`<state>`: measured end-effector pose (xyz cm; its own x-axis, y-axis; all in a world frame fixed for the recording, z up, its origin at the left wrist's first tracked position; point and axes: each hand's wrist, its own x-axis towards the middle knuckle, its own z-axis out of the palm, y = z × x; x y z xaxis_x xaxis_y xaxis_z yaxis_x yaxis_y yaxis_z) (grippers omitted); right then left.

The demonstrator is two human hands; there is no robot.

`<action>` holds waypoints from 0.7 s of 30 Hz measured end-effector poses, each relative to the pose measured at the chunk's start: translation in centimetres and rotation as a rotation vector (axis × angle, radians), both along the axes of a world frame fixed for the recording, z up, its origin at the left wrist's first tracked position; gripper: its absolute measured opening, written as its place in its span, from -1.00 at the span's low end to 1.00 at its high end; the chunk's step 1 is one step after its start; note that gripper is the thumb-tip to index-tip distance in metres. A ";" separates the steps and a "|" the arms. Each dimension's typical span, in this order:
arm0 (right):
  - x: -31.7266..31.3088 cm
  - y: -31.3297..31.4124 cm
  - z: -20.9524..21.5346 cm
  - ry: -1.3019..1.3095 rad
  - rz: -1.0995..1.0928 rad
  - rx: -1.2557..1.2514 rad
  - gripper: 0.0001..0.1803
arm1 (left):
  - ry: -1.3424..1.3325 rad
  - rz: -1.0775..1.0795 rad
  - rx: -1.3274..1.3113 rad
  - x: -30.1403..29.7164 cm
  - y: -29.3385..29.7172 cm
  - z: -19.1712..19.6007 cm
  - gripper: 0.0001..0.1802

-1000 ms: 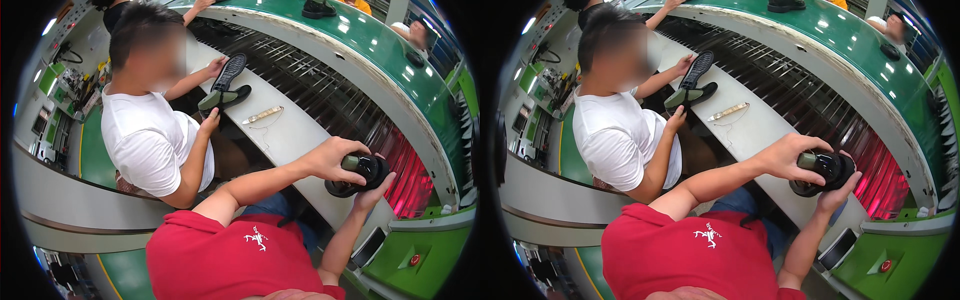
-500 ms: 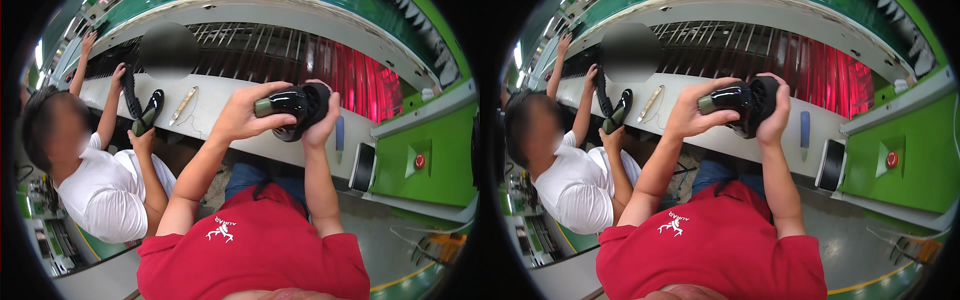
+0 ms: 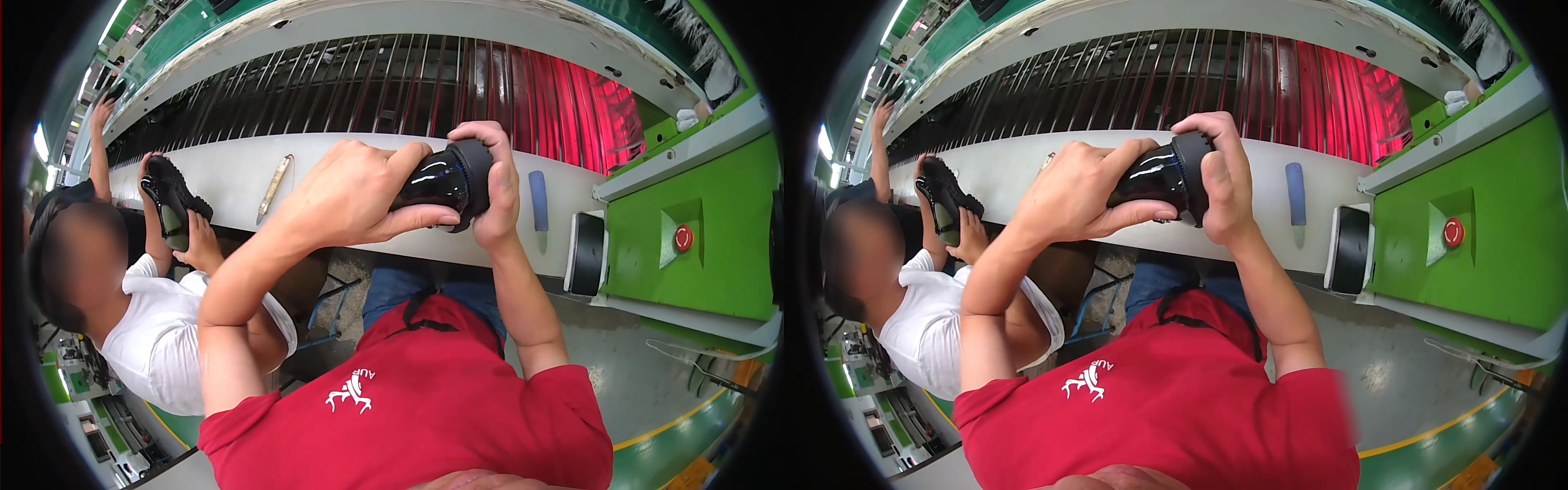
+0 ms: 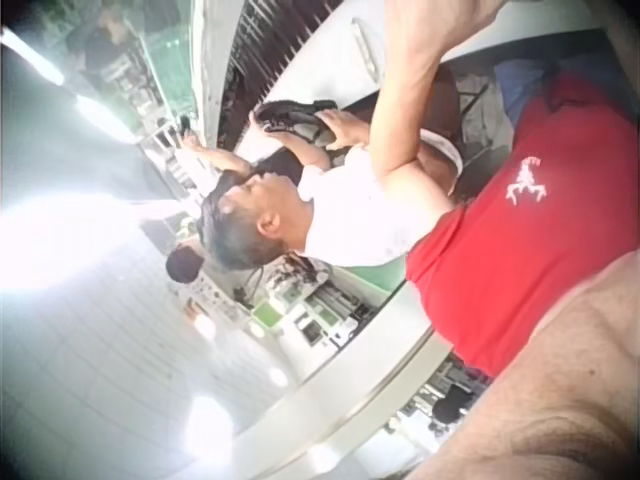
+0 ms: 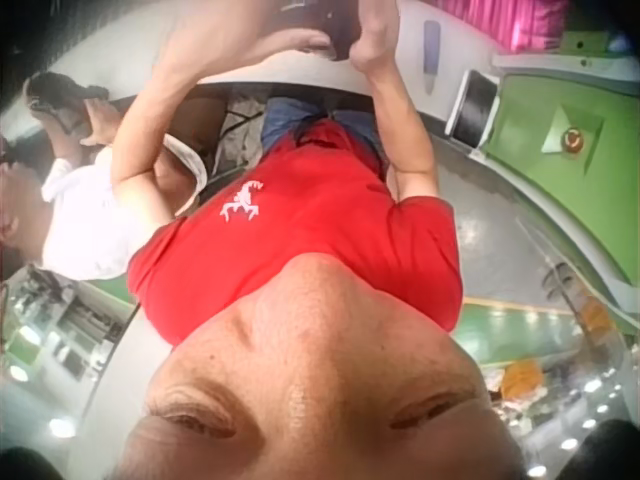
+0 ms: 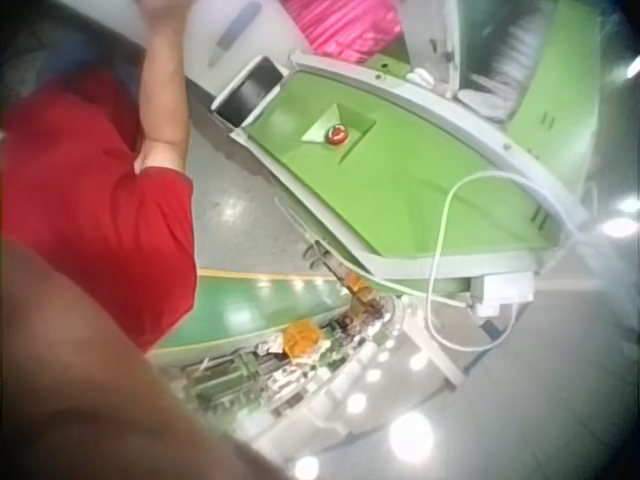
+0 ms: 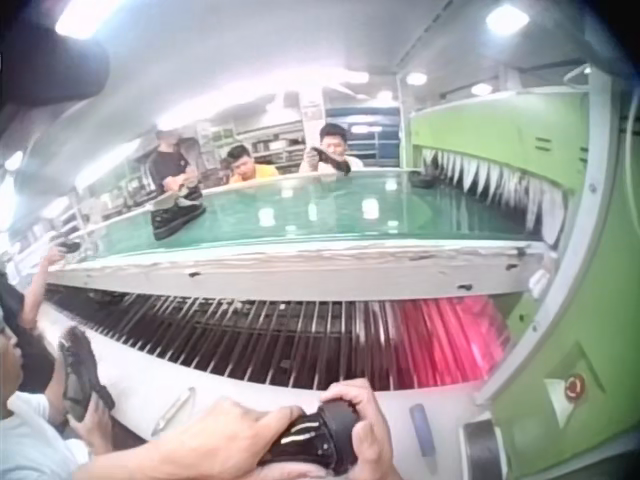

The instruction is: The person assembles sandals by attaching black rubber soles to olive-green uppers on a factory assembly line. They pick up soles and uppers, align them, and press them together by hand, then place the finished sandals onto the conveyor belt.

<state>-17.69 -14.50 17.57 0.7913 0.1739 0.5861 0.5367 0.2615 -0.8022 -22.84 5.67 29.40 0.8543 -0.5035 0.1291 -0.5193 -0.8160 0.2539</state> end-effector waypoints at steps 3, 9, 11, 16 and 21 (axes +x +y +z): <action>0.2 -0.1 -0.8 0.011 -0.064 0.031 -0.33 | -0.011 -0.064 0.040 0.4 0.3 -0.4 -0.17; 0.0 -0.1 -1.4 0.012 -0.085 0.102 -0.41 | 0.005 -0.134 0.023 0.9 -0.6 -0.3 -0.21; 0.2 -1.0 -0.6 -0.052 -0.064 -0.005 -0.42 | -0.012 -0.155 0.019 1.1 -1.2 0.0 -0.29; 0.7 -3.7 0.8 -0.149 -0.054 -0.180 -0.48 | -0.003 -0.170 0.018 1.8 -2.4 -0.3 -0.30; 1.2 -5.0 0.7 -0.200 -0.033 -0.231 -0.49 | 0.007 -0.175 0.054 2.1 -3.2 -0.3 -0.29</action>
